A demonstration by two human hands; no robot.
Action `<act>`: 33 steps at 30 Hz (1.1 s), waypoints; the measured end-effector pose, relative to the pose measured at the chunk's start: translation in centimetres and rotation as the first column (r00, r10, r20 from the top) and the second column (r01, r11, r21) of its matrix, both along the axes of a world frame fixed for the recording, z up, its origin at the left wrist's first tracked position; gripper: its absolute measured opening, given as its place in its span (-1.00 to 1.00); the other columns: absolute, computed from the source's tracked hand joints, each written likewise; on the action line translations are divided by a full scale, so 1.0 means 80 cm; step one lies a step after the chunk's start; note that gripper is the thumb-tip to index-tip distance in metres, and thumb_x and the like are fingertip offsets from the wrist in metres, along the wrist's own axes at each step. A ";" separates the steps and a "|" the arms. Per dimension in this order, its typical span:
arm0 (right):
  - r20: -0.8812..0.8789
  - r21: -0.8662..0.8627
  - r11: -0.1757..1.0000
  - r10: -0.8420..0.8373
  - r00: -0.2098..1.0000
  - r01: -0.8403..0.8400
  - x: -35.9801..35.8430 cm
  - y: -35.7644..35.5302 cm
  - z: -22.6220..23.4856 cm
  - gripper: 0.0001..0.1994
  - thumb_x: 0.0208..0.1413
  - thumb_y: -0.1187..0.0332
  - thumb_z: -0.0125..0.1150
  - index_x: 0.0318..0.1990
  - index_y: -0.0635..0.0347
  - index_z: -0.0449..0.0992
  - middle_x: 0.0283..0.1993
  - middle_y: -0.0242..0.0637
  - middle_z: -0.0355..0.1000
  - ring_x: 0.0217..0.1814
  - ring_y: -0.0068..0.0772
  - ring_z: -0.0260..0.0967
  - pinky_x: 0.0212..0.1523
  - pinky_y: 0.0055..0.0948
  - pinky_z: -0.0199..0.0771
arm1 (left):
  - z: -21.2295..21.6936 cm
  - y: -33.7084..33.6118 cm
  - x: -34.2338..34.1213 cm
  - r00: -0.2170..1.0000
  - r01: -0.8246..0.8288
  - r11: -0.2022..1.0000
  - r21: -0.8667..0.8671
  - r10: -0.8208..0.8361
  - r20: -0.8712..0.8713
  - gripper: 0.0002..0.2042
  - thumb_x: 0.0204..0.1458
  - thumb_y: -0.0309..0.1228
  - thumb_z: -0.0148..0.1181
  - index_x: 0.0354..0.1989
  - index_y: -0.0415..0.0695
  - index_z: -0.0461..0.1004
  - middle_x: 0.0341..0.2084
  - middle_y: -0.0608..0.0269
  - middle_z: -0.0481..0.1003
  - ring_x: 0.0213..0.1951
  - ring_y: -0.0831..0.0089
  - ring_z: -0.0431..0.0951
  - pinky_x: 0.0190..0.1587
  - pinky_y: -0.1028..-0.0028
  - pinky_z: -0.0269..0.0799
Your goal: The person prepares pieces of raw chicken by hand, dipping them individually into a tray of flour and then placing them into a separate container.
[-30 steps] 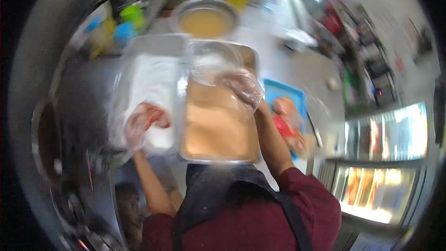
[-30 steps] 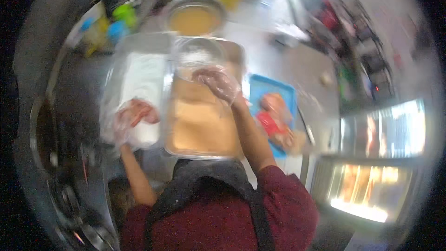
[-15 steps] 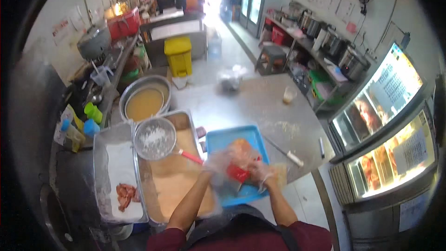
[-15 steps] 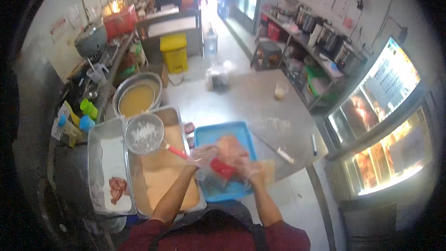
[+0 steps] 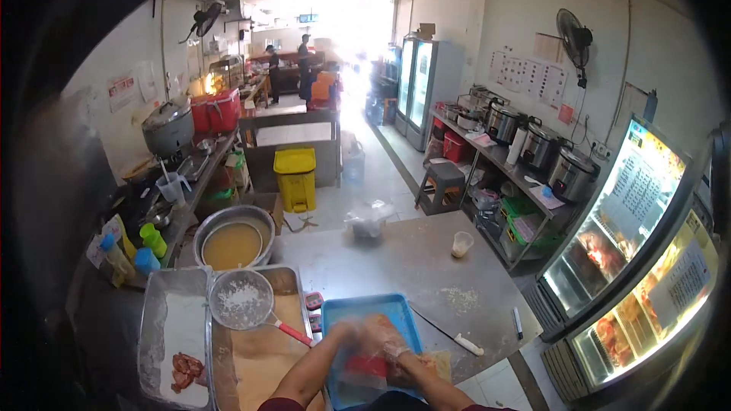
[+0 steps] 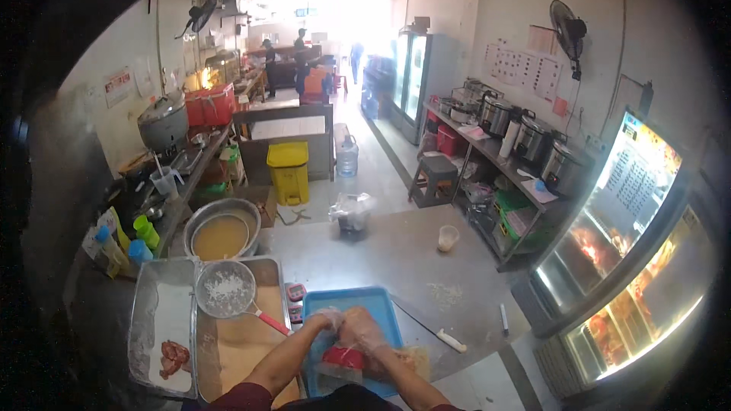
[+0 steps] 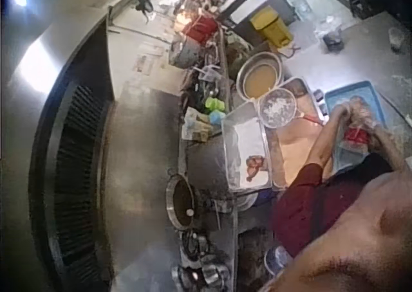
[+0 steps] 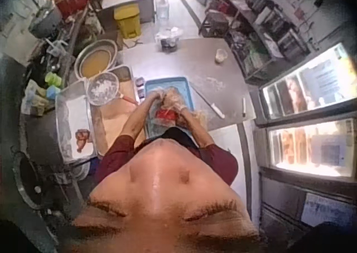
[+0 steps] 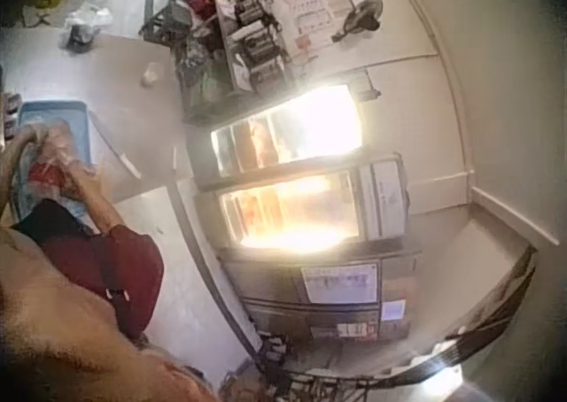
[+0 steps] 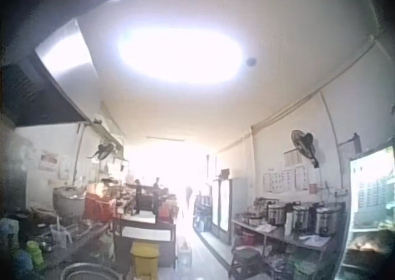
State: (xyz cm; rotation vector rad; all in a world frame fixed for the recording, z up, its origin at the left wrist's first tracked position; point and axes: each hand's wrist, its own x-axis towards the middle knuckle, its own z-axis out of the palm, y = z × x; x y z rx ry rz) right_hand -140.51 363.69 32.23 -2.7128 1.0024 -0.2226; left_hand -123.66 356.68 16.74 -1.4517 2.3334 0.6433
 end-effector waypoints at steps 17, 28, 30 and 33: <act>0.114 0.199 0.921 -0.361 0.926 0.335 -0.015 -0.013 -0.094 -0.67 0.04 0.15 0.06 -0.22 0.22 0.55 -0.17 0.04 0.51 -0.10 0.03 0.47 0.01 -0.17 0.42 | 0.098 0.025 -0.046 0.991 -0.127 0.986 0.105 0.131 -0.029 -0.68 -0.23 -0.41 0.26 -0.21 -0.17 0.60 -0.18 -0.11 0.57 -0.15 0.03 0.61 -0.10 0.17 0.52; 0.118 0.121 0.956 -0.280 0.953 0.266 -0.033 -0.004 -0.059 -0.76 -0.18 0.25 0.28 -0.35 0.19 0.56 -0.31 -0.04 0.50 -0.16 0.03 0.46 -0.06 -0.20 0.46 | 0.063 0.025 -0.034 0.992 0.105 0.993 -0.052 -0.108 -0.063 -0.70 -0.17 -0.41 0.04 -0.26 -0.22 0.59 -0.22 -0.17 0.56 -0.11 -0.06 0.56 -0.04 0.14 0.46; 0.162 0.170 0.958 -0.257 0.953 0.229 -0.024 0.005 -0.051 -0.74 -0.16 0.25 0.28 -0.30 0.18 0.56 -0.28 -0.04 0.50 -0.16 0.01 0.47 -0.08 -0.20 0.46 | 0.031 0.026 -0.009 0.991 0.132 0.990 -0.040 -0.131 0.025 -0.70 -0.13 -0.40 0.04 -0.23 -0.20 0.58 -0.18 -0.15 0.55 -0.07 -0.06 0.54 -0.01 0.15 0.45; 0.315 0.344 0.903 -0.369 0.874 0.258 -0.063 0.024 -0.080 -0.69 -0.14 0.25 0.27 -0.21 0.16 0.57 -0.24 -0.04 0.51 -0.16 -0.03 0.48 -0.10 -0.21 0.48 | 0.040 0.035 -0.022 0.994 0.076 0.994 -0.079 -0.082 -0.073 -0.69 -0.03 -0.36 0.05 -0.13 -0.17 0.55 -0.08 -0.12 0.52 0.00 -0.02 0.51 0.05 0.21 0.42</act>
